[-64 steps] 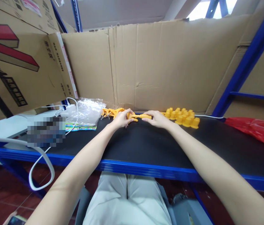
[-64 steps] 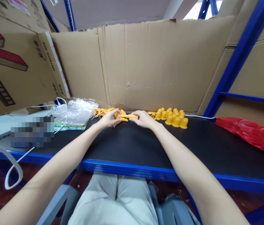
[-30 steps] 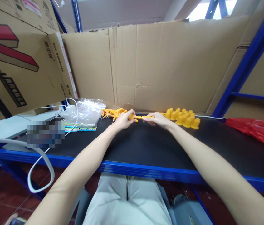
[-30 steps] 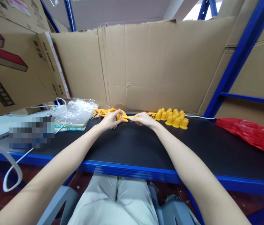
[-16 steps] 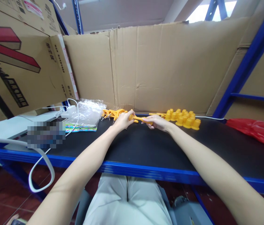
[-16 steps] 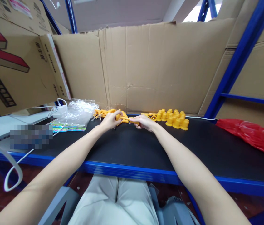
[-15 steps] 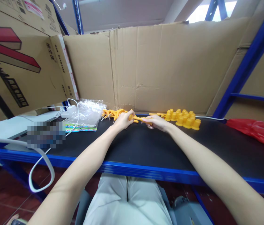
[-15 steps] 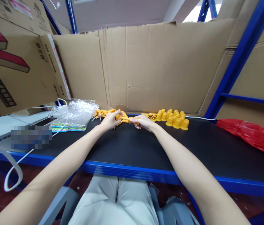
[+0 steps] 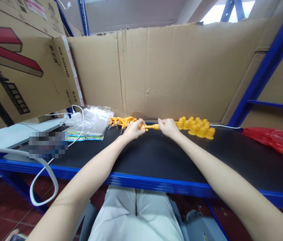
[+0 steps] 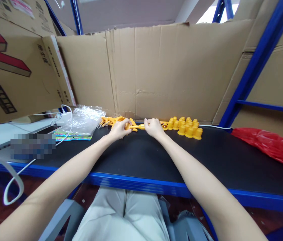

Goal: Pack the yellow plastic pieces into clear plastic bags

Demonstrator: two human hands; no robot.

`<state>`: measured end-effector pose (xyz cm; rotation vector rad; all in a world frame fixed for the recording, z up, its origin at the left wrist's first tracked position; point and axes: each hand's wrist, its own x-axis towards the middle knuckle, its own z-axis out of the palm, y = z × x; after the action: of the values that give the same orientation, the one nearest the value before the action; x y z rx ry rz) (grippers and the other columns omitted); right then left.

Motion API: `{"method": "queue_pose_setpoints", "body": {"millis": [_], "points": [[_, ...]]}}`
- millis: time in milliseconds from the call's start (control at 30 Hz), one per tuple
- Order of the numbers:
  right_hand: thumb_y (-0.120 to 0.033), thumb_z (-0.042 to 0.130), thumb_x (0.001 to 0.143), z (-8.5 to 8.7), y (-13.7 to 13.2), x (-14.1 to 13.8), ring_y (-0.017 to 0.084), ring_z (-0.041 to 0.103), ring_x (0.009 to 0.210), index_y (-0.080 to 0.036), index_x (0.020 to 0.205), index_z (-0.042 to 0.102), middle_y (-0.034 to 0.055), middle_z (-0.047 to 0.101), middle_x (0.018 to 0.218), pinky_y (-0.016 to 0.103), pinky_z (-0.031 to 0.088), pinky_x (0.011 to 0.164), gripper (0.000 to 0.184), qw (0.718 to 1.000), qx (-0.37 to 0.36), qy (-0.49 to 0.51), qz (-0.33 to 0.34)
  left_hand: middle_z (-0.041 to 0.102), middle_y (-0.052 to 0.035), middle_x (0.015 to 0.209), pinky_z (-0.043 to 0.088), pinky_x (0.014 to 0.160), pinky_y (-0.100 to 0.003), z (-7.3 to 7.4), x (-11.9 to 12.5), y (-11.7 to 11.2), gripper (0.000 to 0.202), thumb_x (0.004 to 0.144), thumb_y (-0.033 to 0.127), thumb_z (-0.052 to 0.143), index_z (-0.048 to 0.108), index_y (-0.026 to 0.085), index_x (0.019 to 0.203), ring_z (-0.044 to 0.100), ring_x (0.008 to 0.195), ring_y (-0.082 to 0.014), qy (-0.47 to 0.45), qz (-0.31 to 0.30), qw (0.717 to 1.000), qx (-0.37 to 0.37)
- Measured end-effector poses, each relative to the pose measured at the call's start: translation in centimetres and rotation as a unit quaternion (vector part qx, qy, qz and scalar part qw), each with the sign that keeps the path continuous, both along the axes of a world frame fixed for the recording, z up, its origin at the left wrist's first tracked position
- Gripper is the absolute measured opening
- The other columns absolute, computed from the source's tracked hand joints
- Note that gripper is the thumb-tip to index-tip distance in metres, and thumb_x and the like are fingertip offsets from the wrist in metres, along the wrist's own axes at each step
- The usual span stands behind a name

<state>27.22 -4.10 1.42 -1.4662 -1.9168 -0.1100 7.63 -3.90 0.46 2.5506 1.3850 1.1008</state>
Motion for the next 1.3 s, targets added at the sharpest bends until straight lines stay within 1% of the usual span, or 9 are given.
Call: {"method": "queue_pose_setpoints", "body": {"millis": [300,500,633,767,867,933,1100,1200,1300], "points": [[-0.033,0.037,0.083,0.3,-0.4,-0.5,0.011,0.039,0.036,-0.017,0.044,0.054,0.0025,0.044,0.035,0.025,0.03,0.046,0.046,0.973,-0.17,0.154,0.036,0.063,-0.0001,0.072,0.04,0.062,-0.024,-0.1,-0.2,0.0,0.019,0.078,0.028,0.058,0.056,0.021,0.095,0.057,0.065,-0.0162,0.078,0.019,0.993,0.082],[-0.032,0.039,0.082,-0.1,-0.7,-0.8,0.008,0.032,0.03,-0.016,0.047,0.051,-0.0003,0.038,0.032,0.024,0.024,0.036,0.04,0.935,-0.241,0.257,0.041,0.066,-0.0036,0.081,0.042,0.065,-0.026,0.0,-0.1,-0.1,0.019,0.08,0.027,0.057,0.055,0.02,0.097,0.061,0.071,-0.0188,0.1,0.027,0.99,0.094],[-0.037,0.038,0.086,-0.6,-0.5,-0.9,0.007,0.028,0.029,-0.016,0.053,0.051,-0.0017,0.036,0.033,0.024,0.02,0.034,0.041,0.914,-0.27,0.29,0.085,0.066,-0.0044,0.084,0.042,0.066,-0.027,-0.2,-0.2,0.2,0.02,0.079,0.028,0.058,0.055,0.021,0.098,0.062,0.074,-0.02,0.101,0.032,0.99,0.094],[-0.045,0.046,0.085,-0.8,-0.1,-0.4,0.008,0.037,0.034,-0.016,0.068,0.053,-0.0008,0.047,0.045,0.023,0.025,0.036,0.034,0.853,-0.328,0.369,0.167,0.065,-0.0024,0.08,0.042,0.066,-0.027,-0.4,-0.6,0.6,0.022,0.079,0.03,0.059,0.055,0.024,0.099,0.061,0.072,-0.0197,0.093,0.056,0.992,0.069],[-0.038,0.048,0.084,-0.5,0.1,0.4,0.011,0.051,0.048,-0.016,0.083,0.056,0.0046,0.062,0.068,0.023,0.04,0.046,0.023,0.793,-0.374,0.423,0.229,0.065,-0.0024,0.079,0.043,0.067,-0.028,-0.5,-1.1,1.0,0.025,0.08,0.035,0.057,0.055,0.024,0.103,0.061,0.073,-0.0204,0.075,0.068,0.994,0.045],[-0.033,0.048,0.084,-0.2,0.2,1.1,0.012,0.056,0.057,-0.016,0.091,0.058,0.0075,0.066,0.081,0.025,0.045,0.055,0.02,0.781,-0.373,0.438,0.244,0.065,-0.0037,0.084,0.044,0.07,-0.03,-0.6,-1.4,1.2,0.037,0.08,0.039,0.057,0.052,0.025,0.114,0.061,0.078,-0.0209,0.053,0.057,0.996,0.032],[-0.038,0.051,0.083,-0.2,1.8,3.2,0.014,0.06,0.068,-0.016,0.098,0.057,0.0106,0.066,0.091,0.027,0.048,0.062,0.028,0.827,-0.239,0.48,0.167,0.058,-0.0086,0.113,0.044,0.082,-0.035,-0.8,-1.7,1.5,0.069,0.081,0.038,0.056,0.023,0.027,0.141,0.058,0.093,-0.0191,-0.003,-0.011,1.0,0.021],[-0.041,0.057,0.078,-0.9,3.0,5.2,0.018,0.061,0.076,-0.016,0.105,0.054,0.0112,0.065,0.097,0.03,0.048,0.067,0.036,0.893,-0.084,0.44,0.042,0.055,-0.0105,0.118,0.041,0.091,-0.038,-1.2,-1.5,1.7,0.06,0.082,0.03,0.054,0.032,0.022,0.137,0.054,0.106,-0.021,0.009,-0.032,0.999,0.024],[-0.039,0.062,0.074,-1.9,3.8,7.0,0.022,0.06,0.086,-0.016,0.105,0.056,0.0116,0.064,0.1,0.035,0.045,0.078,0.04,0.96,0.057,0.271,-0.047,0.056,-0.0107,0.118,0.04,0.095,-0.038,-1.5,-1.3,1.8,0.046,0.081,0.024,0.053,0.045,0.017,0.126,0.051,0.111,-0.0222,0.03,-0.045,0.998,0.022]]}}
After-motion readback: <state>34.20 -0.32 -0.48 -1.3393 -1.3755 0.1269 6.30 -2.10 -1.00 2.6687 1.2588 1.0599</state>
